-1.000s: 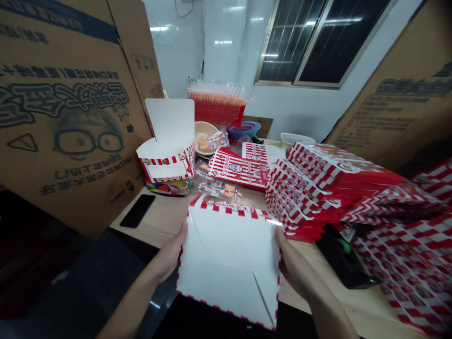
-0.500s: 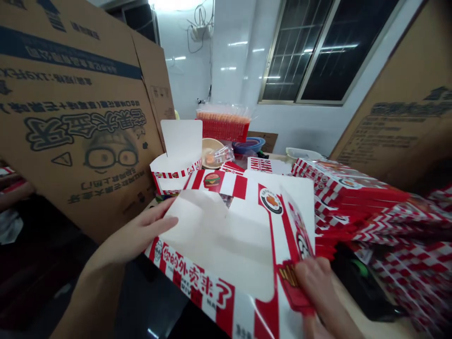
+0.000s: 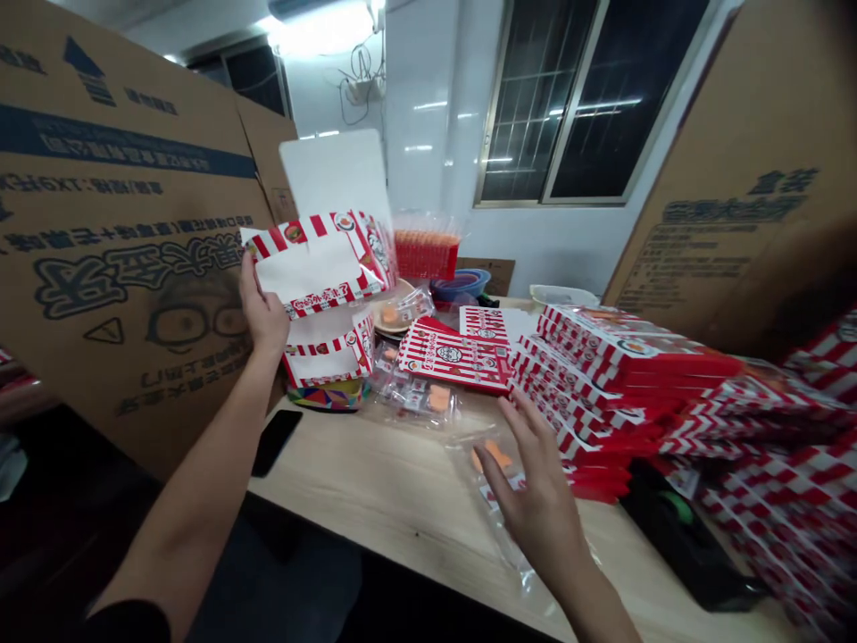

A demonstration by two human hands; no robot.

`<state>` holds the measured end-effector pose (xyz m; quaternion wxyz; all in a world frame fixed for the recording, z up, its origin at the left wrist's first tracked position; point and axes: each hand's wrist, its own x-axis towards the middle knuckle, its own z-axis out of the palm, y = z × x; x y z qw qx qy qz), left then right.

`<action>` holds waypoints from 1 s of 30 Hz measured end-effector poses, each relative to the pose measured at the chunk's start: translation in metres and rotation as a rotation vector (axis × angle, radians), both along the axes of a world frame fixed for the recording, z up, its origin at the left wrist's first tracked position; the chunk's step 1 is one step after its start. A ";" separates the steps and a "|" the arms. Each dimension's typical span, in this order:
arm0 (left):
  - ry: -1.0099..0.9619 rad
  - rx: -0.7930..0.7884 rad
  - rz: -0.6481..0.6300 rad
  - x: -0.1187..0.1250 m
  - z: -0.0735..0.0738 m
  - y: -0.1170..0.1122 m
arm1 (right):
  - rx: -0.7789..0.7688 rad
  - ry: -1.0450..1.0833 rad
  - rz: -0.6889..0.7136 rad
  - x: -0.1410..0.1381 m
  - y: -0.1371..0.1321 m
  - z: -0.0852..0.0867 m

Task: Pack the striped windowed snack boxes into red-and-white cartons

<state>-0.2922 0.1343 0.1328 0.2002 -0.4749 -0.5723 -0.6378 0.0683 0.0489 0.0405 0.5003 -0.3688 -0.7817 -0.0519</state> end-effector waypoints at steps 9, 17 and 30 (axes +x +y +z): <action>-0.152 -0.232 0.122 -0.037 -0.057 0.026 | -0.213 -0.036 -0.278 0.065 0.027 -0.157; -0.172 -0.246 0.142 -0.009 -0.070 0.007 | -0.119 0.035 -0.404 0.094 0.027 -0.181; 0.096 -0.754 -0.435 0.125 -0.127 0.056 | -0.031 0.184 -0.392 0.107 0.055 -0.035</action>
